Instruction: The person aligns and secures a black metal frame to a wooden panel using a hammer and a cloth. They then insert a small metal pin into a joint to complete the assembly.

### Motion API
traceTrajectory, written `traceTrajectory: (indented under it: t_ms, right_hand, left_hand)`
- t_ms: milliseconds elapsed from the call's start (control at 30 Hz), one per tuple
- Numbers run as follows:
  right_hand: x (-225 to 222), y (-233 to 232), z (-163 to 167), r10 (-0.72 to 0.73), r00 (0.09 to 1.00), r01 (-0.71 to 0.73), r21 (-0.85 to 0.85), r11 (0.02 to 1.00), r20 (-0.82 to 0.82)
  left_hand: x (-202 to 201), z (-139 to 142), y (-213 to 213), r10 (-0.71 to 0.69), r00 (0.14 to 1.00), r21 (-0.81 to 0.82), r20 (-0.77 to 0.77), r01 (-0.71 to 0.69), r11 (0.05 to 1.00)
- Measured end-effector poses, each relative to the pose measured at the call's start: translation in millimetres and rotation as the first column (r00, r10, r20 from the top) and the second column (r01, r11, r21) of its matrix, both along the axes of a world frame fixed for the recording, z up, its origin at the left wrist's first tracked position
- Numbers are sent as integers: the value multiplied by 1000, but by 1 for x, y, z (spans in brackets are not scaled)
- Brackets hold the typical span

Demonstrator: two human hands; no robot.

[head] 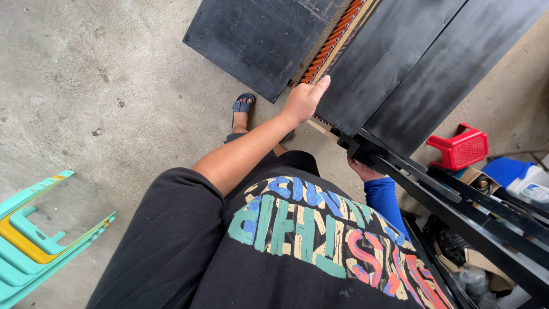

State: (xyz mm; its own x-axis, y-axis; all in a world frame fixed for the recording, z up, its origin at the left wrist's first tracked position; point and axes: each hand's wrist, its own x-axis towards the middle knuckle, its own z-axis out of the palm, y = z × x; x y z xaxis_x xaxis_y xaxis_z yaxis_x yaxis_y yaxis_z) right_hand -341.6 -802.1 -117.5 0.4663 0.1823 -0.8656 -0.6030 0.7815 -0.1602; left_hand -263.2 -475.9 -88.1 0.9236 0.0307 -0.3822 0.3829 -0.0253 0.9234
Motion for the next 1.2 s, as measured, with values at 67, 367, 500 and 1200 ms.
traceTrajectory:
  t_ms: [67,367,500,1200]
  right_hand:
    - [0,-6,-2,-17,999,19,42,999,-34]
    - [5,-31,1,-62,994,61,-8,998,-95]
    - [25,-47,16,15,999,-17,-40,999,-51]
    - [77,-62,75,227,955,-180,-236,955,189]
  left_hand:
    - [1,2,-5,-1,1000,18,-8,1,1000]
    - [16,24,-19,6,1000,54,-18,-5,999]
    - [39,47,-32,-16,999,84,-35,19,996]
    - [139,95,-53,50,999,78,-20,-48,996]
